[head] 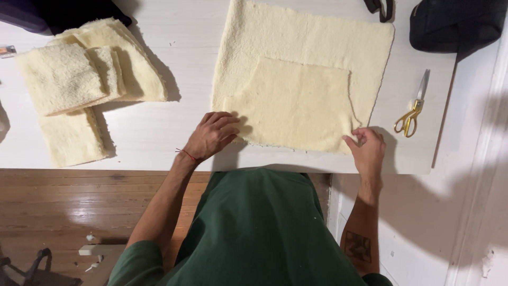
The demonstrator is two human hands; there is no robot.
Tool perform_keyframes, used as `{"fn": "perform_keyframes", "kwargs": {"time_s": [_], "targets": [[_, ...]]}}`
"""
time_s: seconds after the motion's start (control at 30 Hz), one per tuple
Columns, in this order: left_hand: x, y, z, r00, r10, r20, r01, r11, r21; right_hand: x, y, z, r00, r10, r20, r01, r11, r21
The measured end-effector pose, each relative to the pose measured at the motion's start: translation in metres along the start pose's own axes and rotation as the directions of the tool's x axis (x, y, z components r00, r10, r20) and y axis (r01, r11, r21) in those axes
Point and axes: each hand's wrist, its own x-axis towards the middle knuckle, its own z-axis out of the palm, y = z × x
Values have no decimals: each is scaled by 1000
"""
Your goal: Arranging and cutting pieces of cream-colored fuzzy fabric for a garment on a workshop table.
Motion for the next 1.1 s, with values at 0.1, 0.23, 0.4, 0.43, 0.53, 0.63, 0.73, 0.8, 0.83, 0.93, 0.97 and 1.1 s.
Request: {"fn": "perform_keyframes", "kwargs": {"time_s": [0.1,0.23,0.4,0.43,0.53,0.63,0.73,0.8,0.83,0.93,0.97,1.1], "targets": [[-8,1,-14,1000,-3,-7,3,1000,21,0,18,5,992,-108,-63,115,985,126],[-19,-6,1,999,15,-47,-13,998,59,-6,-23,-6,997,75,-32,-62,956,285],[-10,5,-6,1000,-14,-19,16,996,89,-11,-28,-5,993,-59,-102,73,987,140],[-1,4,-3,1000,-8,-18,10,996,87,-11,-28,-9,993,-55,-106,70,988,138],[17,-5,6,996,-18,-91,23,998,52,-4,-37,-12,991,-81,-108,93,990,103],[48,-24,30,979,11,-206,9,995,100,7,-51,-12,981,-122,-153,127,992,27],[82,-44,43,965,-43,-258,63,995,72,23,-62,-10,933,-314,-174,314,949,-29],[106,-52,37,943,-161,-292,159,987,-30,35,-75,-12,941,-309,-136,323,941,101],[114,-52,31,942,-158,-295,156,987,-30,39,-80,-12,940,-310,-139,325,940,99],[127,-58,18,967,-103,-235,138,981,135,43,-107,-12,959,-284,20,279,952,129],[129,-64,18,984,-53,-169,89,972,216,40,-122,-13,943,-320,85,310,944,115],[131,-93,12,958,269,-100,-168,806,567,27,-150,-14,861,-505,60,499,862,90]]}}
